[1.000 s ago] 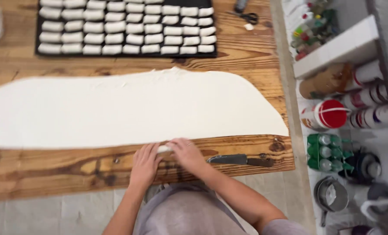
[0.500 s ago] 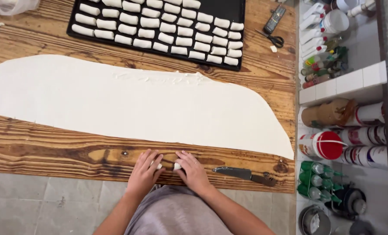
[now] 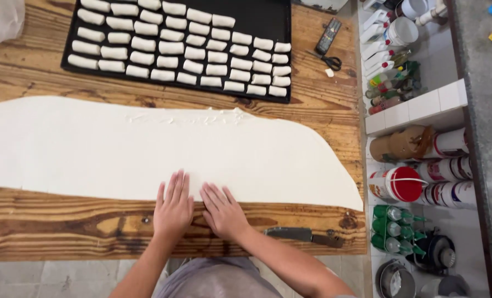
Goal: Cut a sheet of dough into small pieces and arrange them on a baking tray.
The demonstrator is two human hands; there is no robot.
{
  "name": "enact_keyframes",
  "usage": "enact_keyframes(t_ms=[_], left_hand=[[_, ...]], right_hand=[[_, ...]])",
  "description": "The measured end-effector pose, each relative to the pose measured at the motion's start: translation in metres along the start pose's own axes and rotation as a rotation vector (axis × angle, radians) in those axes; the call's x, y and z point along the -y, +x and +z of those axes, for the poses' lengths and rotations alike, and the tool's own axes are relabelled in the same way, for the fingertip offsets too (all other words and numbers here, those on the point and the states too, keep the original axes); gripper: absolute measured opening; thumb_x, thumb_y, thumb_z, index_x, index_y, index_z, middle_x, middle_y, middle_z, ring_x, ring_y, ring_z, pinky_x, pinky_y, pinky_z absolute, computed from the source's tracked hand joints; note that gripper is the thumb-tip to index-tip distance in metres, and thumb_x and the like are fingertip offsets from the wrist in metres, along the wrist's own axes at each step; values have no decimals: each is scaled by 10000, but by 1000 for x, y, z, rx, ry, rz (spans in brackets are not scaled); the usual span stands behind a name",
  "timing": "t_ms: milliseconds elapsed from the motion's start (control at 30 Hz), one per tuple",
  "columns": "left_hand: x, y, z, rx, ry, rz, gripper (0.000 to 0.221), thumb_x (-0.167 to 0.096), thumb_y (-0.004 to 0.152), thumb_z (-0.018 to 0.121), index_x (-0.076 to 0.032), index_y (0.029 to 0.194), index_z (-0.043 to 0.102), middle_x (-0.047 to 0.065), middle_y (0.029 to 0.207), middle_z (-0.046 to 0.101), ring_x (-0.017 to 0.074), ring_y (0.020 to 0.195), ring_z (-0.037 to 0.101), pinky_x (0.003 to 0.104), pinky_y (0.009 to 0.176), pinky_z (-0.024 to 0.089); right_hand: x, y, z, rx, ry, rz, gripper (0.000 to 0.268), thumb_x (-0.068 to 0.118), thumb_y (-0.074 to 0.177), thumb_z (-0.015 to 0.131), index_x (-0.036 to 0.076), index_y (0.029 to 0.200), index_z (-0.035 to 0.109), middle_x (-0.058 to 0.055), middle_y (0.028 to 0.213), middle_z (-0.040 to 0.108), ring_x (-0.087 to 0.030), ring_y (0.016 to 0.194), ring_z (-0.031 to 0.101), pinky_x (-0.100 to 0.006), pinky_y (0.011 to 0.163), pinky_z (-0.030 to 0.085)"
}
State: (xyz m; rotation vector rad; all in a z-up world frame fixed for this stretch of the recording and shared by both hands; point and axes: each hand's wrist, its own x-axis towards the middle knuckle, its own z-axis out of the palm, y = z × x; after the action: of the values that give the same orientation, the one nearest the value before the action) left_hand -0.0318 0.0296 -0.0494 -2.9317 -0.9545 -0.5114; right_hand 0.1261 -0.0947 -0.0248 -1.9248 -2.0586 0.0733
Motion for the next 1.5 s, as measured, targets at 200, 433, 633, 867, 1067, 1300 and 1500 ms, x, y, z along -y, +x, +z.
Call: enact_keyframes(t_ms=[200,433,633,867,1067,1300,1500], left_hand=[[3,-99,-34,-5,-113,-17,503,-335,1037,465,-145,1503,477,29,1582,457,224,1491,395,452,1235,310],[19,-88,48,234,-787,-915,403,-304,994,553,-88,1317,660,132,1277,689,309,1184,606,396,1068,429],[29,278,14,599,-1000,-372,570,-133,906,657,63,1430,547,333,1400,584,510,1385,467,593,1213,294],[50,558,165,442,-728,8,334,-133,919,707,-90,1249,734,145,1117,758,385,1129,691,517,1011,494],[39,628,231,407,-688,-46,234,-39,779,813,-194,954,801,26,874,774,231,841,716,371,780,542],[37,617,220,519,-610,-85,416,65,799,599,-206,1067,765,28,898,699,241,859,611,418,675,479],[24,534,143,189,-500,156,245,-61,1010,507,-5,1216,627,205,1172,613,382,977,566,491,855,498]], right_hand=[[-14,-82,-26,163,262,59,446,246,1103,393,21,1480,471,-147,1554,457,-331,1442,409,-476,1188,316],[-61,-55,-31,212,972,672,451,416,1066,410,66,1277,599,-125,1270,685,-253,1192,648,-374,1047,459],[-246,105,-62,-178,1326,891,351,237,1122,343,91,1400,499,-22,1343,533,-130,1310,487,-301,1102,420],[-455,260,-80,-175,301,528,360,201,952,754,181,1295,650,-46,1088,744,-293,1005,719,-440,873,546],[-520,308,-61,-280,216,306,248,-2,844,841,98,1058,767,-61,1014,694,-251,952,667,-364,846,499],[-531,322,-42,-161,14,363,213,150,873,839,260,1055,823,91,956,736,-215,950,641,-396,804,399],[-435,273,-94,-33,-48,455,381,152,1063,506,110,1439,546,-111,1330,622,-345,1181,560,-507,956,466]])
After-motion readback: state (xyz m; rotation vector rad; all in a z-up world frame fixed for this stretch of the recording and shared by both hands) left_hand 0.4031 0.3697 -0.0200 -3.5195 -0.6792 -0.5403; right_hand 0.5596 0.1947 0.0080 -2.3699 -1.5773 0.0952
